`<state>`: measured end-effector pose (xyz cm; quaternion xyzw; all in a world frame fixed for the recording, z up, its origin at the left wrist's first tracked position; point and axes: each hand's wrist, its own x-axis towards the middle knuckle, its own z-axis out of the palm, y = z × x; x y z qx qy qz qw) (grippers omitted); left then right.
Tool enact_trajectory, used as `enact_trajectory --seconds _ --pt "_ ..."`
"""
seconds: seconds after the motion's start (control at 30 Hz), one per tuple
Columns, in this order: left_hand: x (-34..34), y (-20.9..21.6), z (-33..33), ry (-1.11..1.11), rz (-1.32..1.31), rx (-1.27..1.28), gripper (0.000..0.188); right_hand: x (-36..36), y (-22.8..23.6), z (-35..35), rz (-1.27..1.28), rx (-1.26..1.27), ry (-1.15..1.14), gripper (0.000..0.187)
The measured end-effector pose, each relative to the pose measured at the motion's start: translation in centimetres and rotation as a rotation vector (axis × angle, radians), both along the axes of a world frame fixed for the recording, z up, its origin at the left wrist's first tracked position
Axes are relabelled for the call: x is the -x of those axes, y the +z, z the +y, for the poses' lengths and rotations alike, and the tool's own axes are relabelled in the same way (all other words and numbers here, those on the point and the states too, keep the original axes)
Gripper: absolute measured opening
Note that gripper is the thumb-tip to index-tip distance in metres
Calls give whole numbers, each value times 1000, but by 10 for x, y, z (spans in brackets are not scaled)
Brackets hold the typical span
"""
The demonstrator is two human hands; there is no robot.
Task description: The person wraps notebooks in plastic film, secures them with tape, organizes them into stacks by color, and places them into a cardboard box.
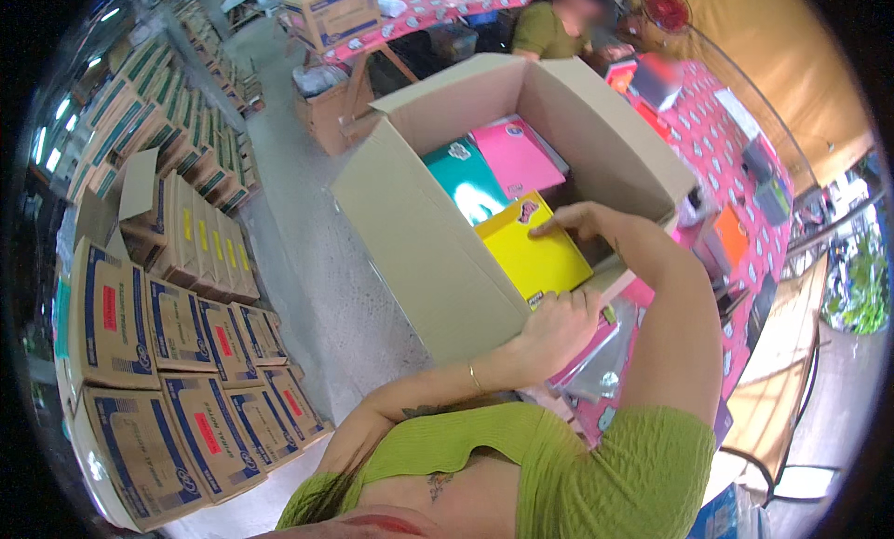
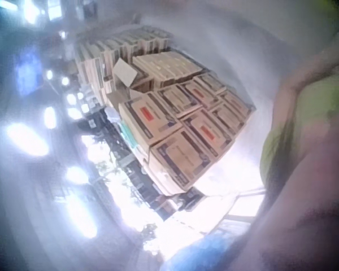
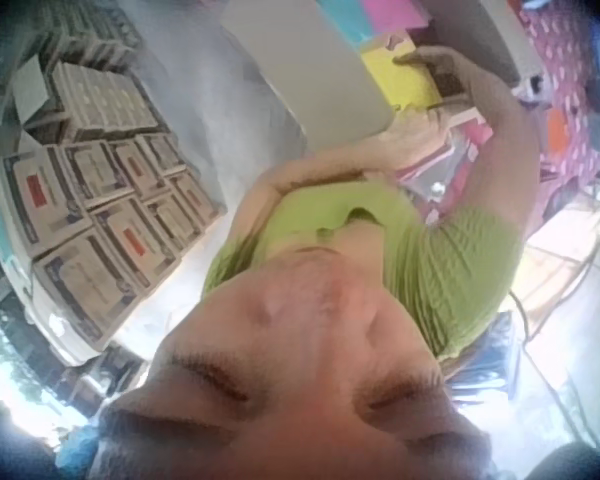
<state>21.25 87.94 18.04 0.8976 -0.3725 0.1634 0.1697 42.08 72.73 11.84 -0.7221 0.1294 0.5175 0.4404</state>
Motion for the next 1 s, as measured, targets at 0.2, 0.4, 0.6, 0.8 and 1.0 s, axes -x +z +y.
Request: enact_trajectory --seconds 0.2,0.4,0.6,0.8,1.0 --pt "4 14 3 -18 63 -45 26 -18 -21 -18 130 -120 12 52" --pt "3 17 -1 -6 -17 -122 24 -19 -14 -14 50 -18 74 55" --pt "-1 17 -3 -46 26 -140 25 10 -5 18 -125 -53 130 64" --pt "-1 17 -4 -34 35 -142 23 23 35 24 -454 -59 239 79" --pt "3 12 1 -1 61 -134 21 36 169 -23 -884 -236 148 77"
